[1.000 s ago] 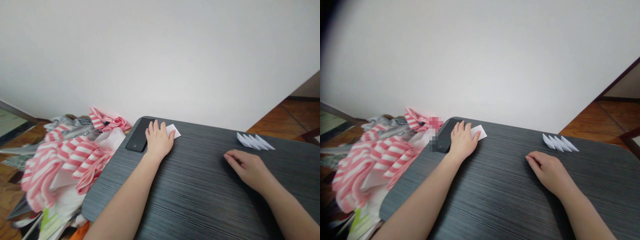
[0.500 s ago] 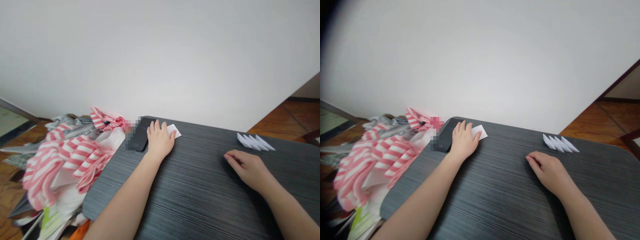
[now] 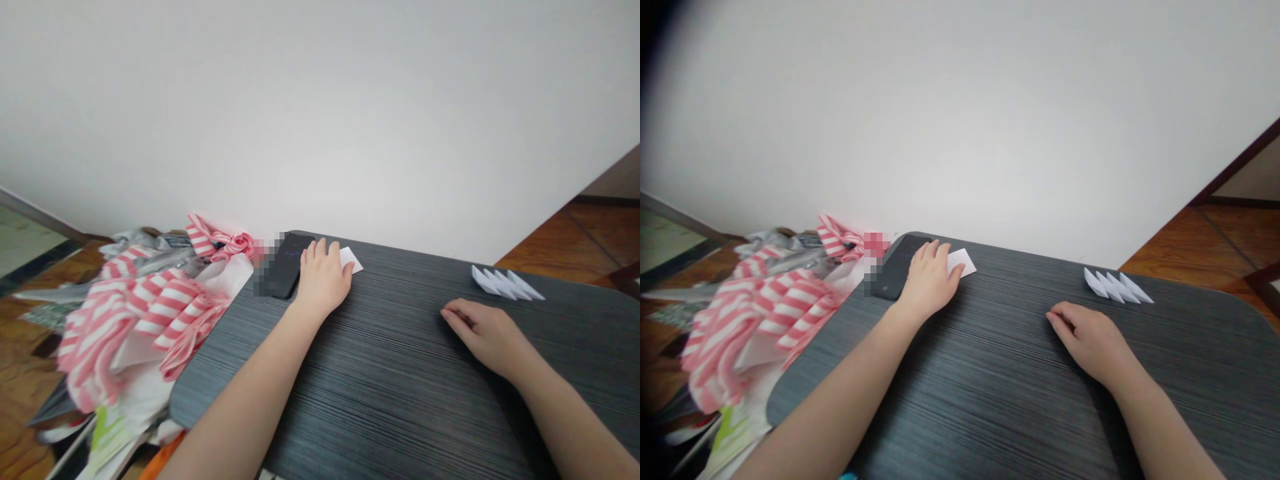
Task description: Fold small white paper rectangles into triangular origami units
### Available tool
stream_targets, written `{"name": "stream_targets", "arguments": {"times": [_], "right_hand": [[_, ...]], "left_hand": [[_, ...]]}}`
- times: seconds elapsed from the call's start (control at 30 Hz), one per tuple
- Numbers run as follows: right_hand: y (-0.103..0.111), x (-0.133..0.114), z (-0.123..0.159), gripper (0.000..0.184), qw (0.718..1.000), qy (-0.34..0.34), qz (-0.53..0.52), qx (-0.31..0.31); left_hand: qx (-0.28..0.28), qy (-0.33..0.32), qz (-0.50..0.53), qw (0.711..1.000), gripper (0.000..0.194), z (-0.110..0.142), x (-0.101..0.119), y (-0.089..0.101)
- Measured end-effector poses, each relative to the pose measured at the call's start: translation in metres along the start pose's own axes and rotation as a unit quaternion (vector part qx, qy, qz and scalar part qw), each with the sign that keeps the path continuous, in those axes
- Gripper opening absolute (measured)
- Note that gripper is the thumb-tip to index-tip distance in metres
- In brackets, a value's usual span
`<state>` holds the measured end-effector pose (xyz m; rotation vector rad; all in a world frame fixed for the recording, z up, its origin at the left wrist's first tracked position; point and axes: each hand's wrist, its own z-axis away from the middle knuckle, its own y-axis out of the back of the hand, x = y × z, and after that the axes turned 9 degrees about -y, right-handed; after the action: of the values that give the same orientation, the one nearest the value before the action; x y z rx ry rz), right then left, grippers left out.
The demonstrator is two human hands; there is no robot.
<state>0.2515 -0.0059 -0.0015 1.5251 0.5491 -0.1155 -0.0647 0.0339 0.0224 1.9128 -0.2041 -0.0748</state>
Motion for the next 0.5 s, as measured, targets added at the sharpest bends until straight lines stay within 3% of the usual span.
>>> {"name": "stream_targets", "arguments": {"times": [0.2, 0.5], "right_hand": [[-0.002, -0.003, 0.004, 0.028, 0.999, -0.029, 0.010, -0.017], [-0.012, -0.001, 0.007, 0.038, 0.998, -0.049, 0.016, -0.020]], "left_hand": [[-0.007, 0.015, 0.005, 1.000, 0.048, 0.006, -0.025, 0.014], [-0.005, 0.062, 0.054, 0.997, 0.049, 0.027, -0.082, 0.036]]}}
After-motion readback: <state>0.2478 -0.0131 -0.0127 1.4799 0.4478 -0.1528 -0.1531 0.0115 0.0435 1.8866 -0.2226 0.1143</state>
